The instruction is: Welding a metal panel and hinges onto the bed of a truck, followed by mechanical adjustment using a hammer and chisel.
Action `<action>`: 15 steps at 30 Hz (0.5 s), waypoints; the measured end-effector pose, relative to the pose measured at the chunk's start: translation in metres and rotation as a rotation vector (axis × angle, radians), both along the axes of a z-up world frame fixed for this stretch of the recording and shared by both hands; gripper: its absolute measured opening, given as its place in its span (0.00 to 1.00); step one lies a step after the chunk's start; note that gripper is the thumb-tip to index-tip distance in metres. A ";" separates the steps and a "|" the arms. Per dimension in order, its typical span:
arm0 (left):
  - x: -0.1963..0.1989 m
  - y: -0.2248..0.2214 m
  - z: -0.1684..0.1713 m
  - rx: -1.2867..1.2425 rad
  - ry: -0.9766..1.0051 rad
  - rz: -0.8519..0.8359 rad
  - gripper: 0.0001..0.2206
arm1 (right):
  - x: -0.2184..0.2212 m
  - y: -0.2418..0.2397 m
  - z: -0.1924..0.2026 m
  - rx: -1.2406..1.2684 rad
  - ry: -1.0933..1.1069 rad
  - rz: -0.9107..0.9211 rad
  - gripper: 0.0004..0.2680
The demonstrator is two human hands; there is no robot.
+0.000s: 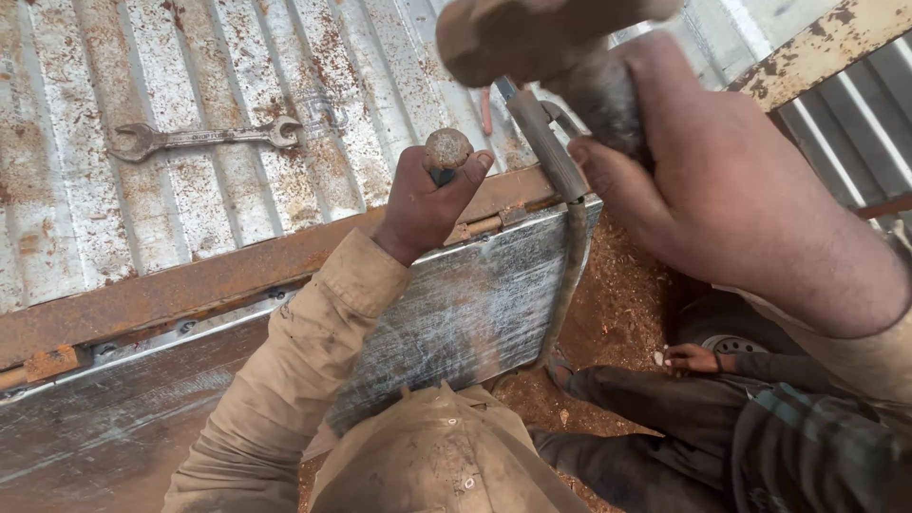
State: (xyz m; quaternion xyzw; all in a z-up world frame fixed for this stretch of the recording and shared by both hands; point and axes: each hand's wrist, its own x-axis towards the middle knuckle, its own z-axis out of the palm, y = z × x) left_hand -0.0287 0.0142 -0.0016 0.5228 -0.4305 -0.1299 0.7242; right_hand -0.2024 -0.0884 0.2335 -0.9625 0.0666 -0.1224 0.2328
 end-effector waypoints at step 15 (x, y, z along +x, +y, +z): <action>-0.003 0.001 0.014 -0.021 -0.058 0.011 0.14 | -0.137 -0.218 -0.091 0.012 0.305 -0.399 0.23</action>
